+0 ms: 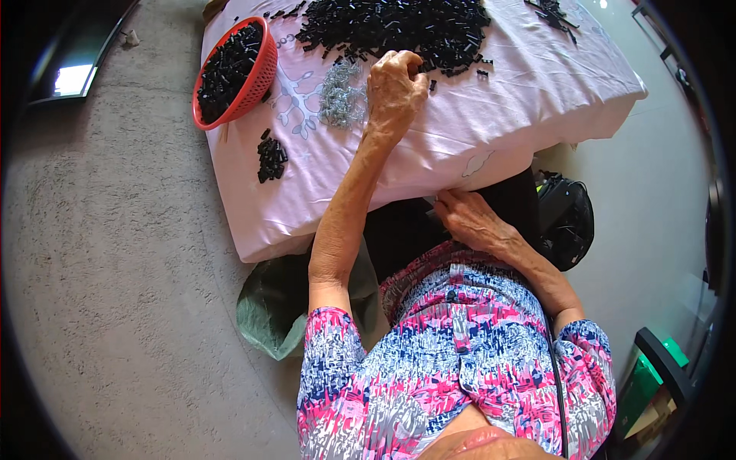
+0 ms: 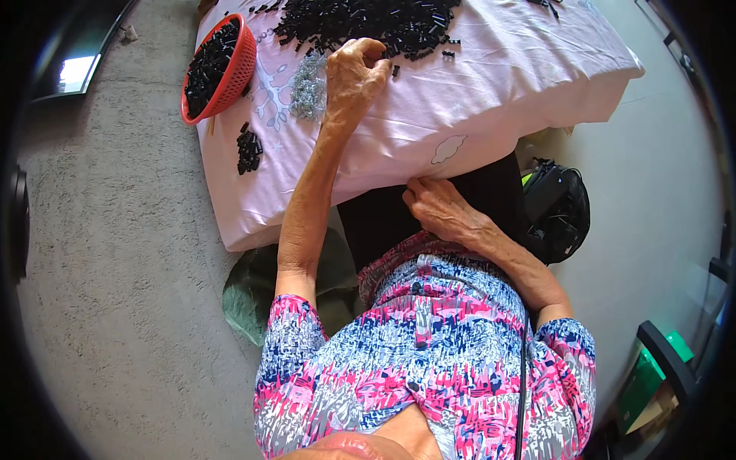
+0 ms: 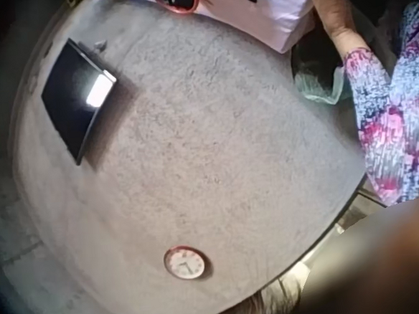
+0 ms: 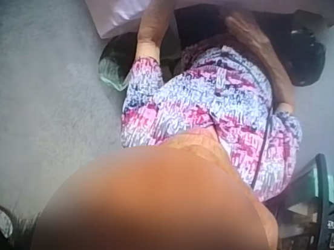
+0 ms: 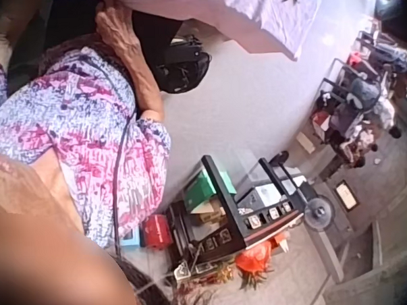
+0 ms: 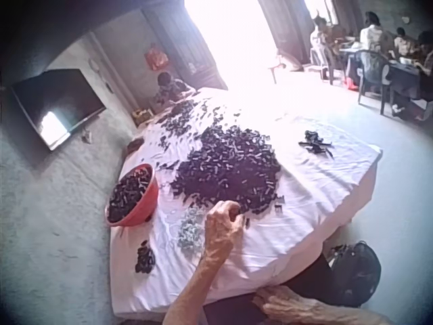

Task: Assembling small black plastic fasteners or buttons by hand at a workshop table.

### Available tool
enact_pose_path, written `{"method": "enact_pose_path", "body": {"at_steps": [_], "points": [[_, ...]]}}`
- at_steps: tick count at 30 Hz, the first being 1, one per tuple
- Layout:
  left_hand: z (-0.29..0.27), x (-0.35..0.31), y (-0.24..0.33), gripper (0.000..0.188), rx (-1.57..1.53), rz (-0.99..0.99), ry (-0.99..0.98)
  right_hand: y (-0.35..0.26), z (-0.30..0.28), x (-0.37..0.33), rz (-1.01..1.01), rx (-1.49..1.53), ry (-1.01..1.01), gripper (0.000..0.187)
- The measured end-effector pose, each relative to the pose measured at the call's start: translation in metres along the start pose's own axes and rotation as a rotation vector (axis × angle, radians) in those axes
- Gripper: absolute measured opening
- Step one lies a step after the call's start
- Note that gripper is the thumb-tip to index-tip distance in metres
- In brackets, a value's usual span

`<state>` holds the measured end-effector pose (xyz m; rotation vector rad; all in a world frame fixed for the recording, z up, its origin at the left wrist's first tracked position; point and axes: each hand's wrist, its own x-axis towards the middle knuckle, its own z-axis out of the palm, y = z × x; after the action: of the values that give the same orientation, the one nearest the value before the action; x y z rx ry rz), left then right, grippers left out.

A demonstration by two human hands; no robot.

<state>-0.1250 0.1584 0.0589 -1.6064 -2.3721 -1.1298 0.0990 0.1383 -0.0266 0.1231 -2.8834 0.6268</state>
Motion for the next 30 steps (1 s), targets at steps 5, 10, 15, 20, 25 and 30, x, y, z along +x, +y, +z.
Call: {"method": "enact_pose_path", "body": {"at_steps": [5, 10, 15, 20, 25, 30], "points": [[-0.017, -0.013, 0.011, 0.02, -0.118, -0.079, -0.005, 0.001, 0.003, -0.001, 0.015, 0.033, -0.011, 0.028], [-0.044, -0.057, 0.021, 0.024, -0.475, -0.296, 0.042, -0.007, -0.01, 0.003, 0.025, 0.247, -0.01, 0.016], [-0.071, -0.103, 0.011, 0.022, -0.888, -0.485, 0.118, -0.014, -0.035, 0.008, -0.021, 0.698, 0.006, 0.012], [-0.08, -0.127, -0.006, 0.024, -0.971, -0.52, 0.285, -0.004, -0.072, 0.035, -0.019, 0.752, 0.231, 0.012], [-0.074, -0.136, 0.0, 0.018, -1.018, -0.527, 0.345, 0.011, -0.082, 0.087, 0.114, 0.465, 0.478, 0.008], [-0.067, -0.139, -0.004, 0.019, -1.066, -0.482, 0.386, 0.028, -0.071, 0.128, 0.15, 0.167, 0.505, 0.012]]}}
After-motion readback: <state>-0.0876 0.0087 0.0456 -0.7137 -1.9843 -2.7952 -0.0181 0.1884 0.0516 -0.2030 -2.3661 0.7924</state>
